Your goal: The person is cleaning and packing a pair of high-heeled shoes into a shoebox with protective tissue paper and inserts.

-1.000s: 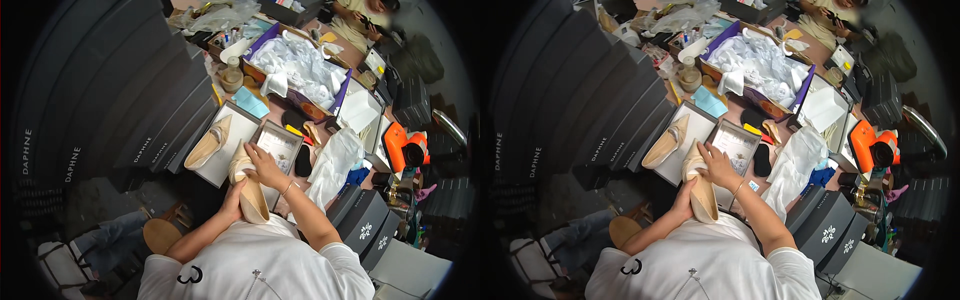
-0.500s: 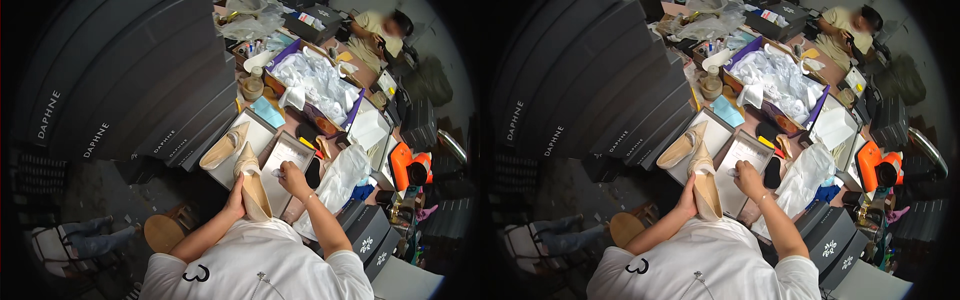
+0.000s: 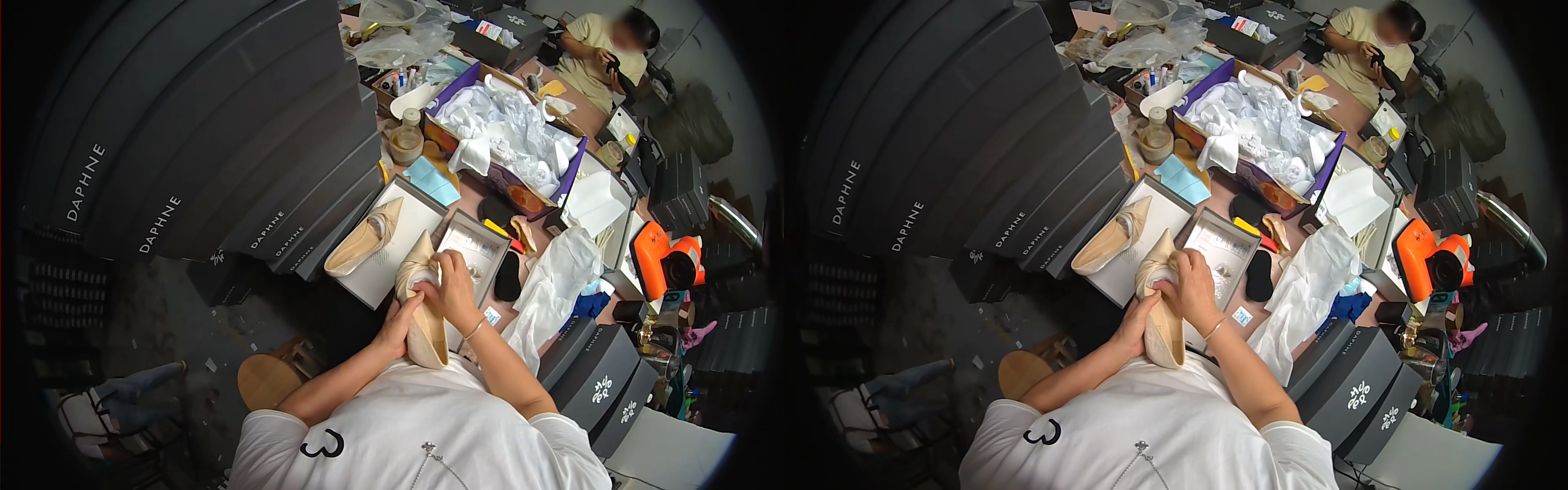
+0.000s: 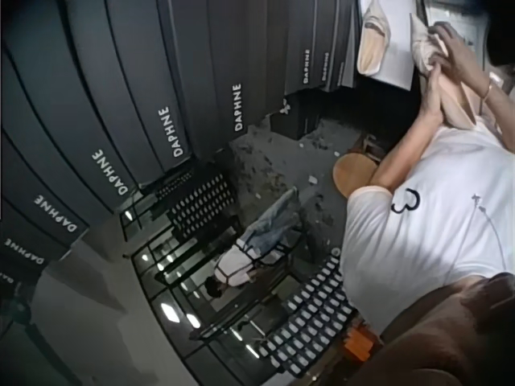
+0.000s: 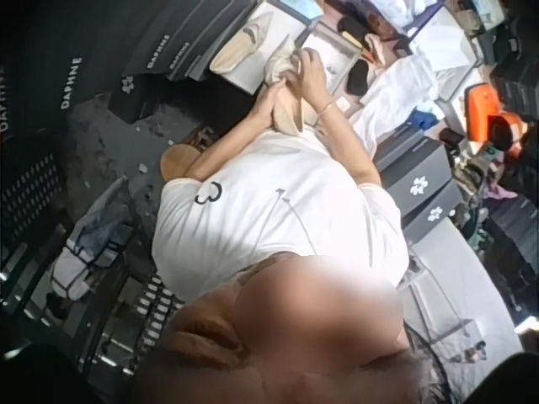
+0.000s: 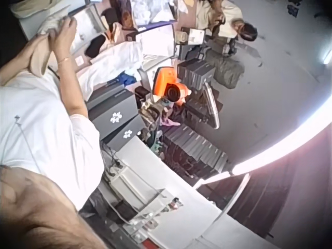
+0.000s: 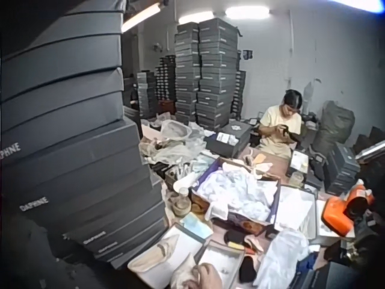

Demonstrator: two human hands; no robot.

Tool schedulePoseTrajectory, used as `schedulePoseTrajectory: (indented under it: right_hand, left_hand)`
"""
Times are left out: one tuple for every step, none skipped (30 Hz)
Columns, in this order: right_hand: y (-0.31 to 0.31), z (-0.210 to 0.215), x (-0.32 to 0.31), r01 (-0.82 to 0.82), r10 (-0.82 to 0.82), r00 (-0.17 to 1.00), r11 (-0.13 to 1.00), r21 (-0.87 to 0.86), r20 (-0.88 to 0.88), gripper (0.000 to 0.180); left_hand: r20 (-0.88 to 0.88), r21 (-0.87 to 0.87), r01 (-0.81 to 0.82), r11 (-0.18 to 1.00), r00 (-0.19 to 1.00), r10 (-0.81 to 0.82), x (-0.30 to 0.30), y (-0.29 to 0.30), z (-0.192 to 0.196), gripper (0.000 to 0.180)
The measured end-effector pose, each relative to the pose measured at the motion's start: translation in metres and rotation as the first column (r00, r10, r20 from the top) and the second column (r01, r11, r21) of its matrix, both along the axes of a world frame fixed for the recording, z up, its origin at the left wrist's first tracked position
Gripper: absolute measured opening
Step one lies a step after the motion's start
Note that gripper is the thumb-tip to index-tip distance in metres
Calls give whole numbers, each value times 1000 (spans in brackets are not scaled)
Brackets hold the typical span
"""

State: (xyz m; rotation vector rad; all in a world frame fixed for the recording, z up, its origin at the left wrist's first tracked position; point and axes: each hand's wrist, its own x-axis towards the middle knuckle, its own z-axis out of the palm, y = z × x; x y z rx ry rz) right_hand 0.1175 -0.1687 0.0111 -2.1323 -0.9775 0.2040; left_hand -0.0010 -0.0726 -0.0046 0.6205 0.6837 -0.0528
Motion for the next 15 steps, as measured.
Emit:
schedulePoseTrajectory:
  right_hand:
    - [0, -3, 1, 25, -19, 997, 997, 77, -72, 69]
    - [2, -10, 0, 63, -38, 987, 986, 157, -154, 80]
    - [-5, -13, 9, -114, 185, 922, 969, 219, -341, 95]
    - [-11, -15, 13, -77, 208, 830, 962, 262, -518, 95]
    - [-15, 1, 18, -35, 230, 703, 956, 291, -673, 95]
    - [-17, 10, 22, 14, 255, 547, 950, 312, -798, 95]
    - [-16, 1, 26, 1, 321, 558, 922, 387, -766, 88]
    - [-17, 4, 32, -51, 302, 578, 941, 335, -758, 85]
    - [-17, 9, 38, -102, 284, 598, 954, 280, -749, 82]
    - [-19, 13, 42, -153, 269, 619, 963, 222, -738, 79]
    - [-19, 15, 37, -122, 269, 697, 958, 260, -664, 72]
    - [-18, 19, 35, -84, 205, 723, 974, 210, -660, 70]
    - [-16, 27, 33, -45, 140, 746, 986, 160, -651, 69]
    - [-14, 34, 29, -5, 73, 765, 994, 107, -640, 67]
    - [-5, 37, 26, 61, -30, 803, 998, 32, -596, 64]
  left_hand:
    - [26, -4, 20, 1000, 999, -20, 0, -1, -1, 50]
    - [44, -1, 48, 999, 998, -48, -4, 2, -2, 50]
    - [62, 2, 76, 997, 995, -76, -5, 4, -3, 49]
    - [70, 2, 106, 994, 992, -106, -5, 6, -2, 50]
    - [77, -5, 133, 991, 988, -133, -3, 6, 2, 52]
    - [85, -12, 161, 987, 984, -159, -1, 6, 7, 53]
    - [130, -42, 198, 979, 973, -191, -1, 10, 14, 56]
    - [135, -31, 207, 978, 970, -202, -1, 9, 18, 56]
    - [141, -21, 216, 976, 967, -211, 0, 8, 20, 56]
    - [147, -10, 223, 975, 964, -220, 0, 7, 21, 57]
    - [120, 15, 219, 976, 968, -219, 0, 7, 21, 55]
    - [114, 5, 229, 973, 967, -229, 1, 7, 22, 54]
    - [109, -5, 239, 971, 966, -237, 3, 8, 23, 53]
    - [104, -18, 247, 969, 964, -244, 5, 7, 25, 53]
    - [93, -94, 254, 963, 965, -246, 6, 9, 20, 52]
